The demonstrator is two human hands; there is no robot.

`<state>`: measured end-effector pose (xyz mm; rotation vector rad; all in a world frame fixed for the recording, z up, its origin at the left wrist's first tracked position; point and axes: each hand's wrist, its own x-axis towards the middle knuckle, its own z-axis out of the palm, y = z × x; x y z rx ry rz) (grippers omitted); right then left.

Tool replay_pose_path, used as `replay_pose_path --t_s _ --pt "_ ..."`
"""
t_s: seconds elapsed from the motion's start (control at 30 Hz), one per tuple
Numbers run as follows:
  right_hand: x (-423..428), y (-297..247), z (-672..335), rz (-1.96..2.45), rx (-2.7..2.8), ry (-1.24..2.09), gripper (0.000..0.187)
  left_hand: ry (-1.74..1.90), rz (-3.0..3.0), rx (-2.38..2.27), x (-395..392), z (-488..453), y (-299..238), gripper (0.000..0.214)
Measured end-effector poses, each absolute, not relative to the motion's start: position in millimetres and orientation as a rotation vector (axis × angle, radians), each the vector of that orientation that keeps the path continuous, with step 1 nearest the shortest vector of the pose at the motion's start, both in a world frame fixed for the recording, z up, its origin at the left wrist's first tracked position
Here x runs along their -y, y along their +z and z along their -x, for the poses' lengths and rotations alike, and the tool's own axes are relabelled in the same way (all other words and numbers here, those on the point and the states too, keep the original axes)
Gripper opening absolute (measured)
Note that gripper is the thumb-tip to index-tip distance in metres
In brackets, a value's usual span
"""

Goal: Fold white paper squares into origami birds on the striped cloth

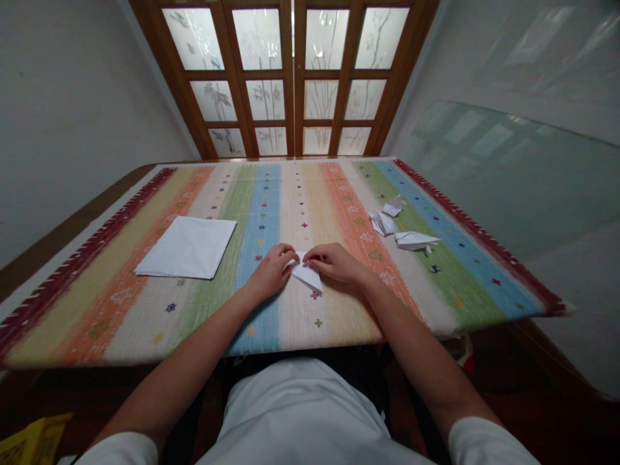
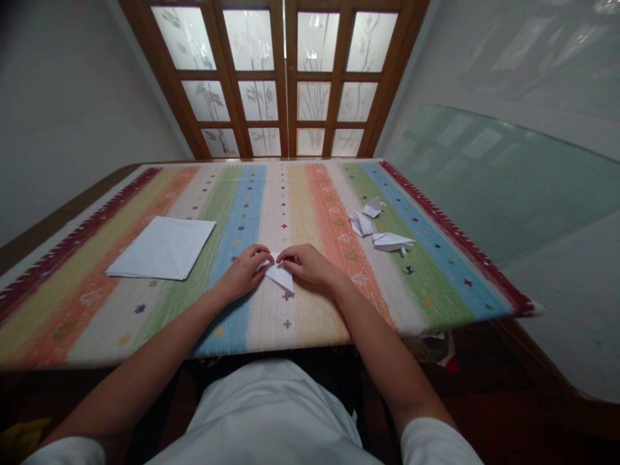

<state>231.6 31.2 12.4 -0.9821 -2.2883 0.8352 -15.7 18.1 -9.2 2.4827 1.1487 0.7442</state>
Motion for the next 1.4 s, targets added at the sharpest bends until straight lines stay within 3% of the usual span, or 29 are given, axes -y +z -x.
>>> replay_pose_path --t_s 0.17,0.57,0.8,1.07,1.13,1.23,1.33,1.4 --pt "-35.9 10.5 -236.4 0.899 2.361 0.73 0.039 0.649 -2.474 -1.102 -17.9 16.4 -7.6 0.028" --pt "-37.5 14.6 -248.9 0.882 2.404 0.937 0.021 0.622 -2.506 -1.057 -7.0 18.1 7.8 0.027" --pt "-36.2 12.9 -239.6 1.121 2.29 0.826 0.025 0.681 -2.407 -1.133 -10.1 17.6 6.1 0.018" --pt "-36.9 0.2 -224.1 1.215 2.067 0.773 0.03 0.814 -2.179 -1.254 -14.6 14.2 -4.5 0.045" --pt "-37.2 -1.1 -222.2 1.209 2.051 0.775 0.024 0.817 -2.178 -1.277 -15.6 13.7 -5.8 0.048" --pt "-38.2 -1.4 -221.0 1.205 2.095 0.711 0.011 0.802 -2.2 -1.319 -18.0 13.3 -7.3 0.037" --pt "-38.5 -1.6 -221.0 1.217 2.144 0.665 0.012 0.8 -2.283 -1.351 -20.2 12.6 -9.3 0.014" --pt "-37.9 -2.2 -220.7 1.224 2.164 0.667 0.014 0.807 -2.343 -1.369 -20.7 12.2 -10.5 0.011"
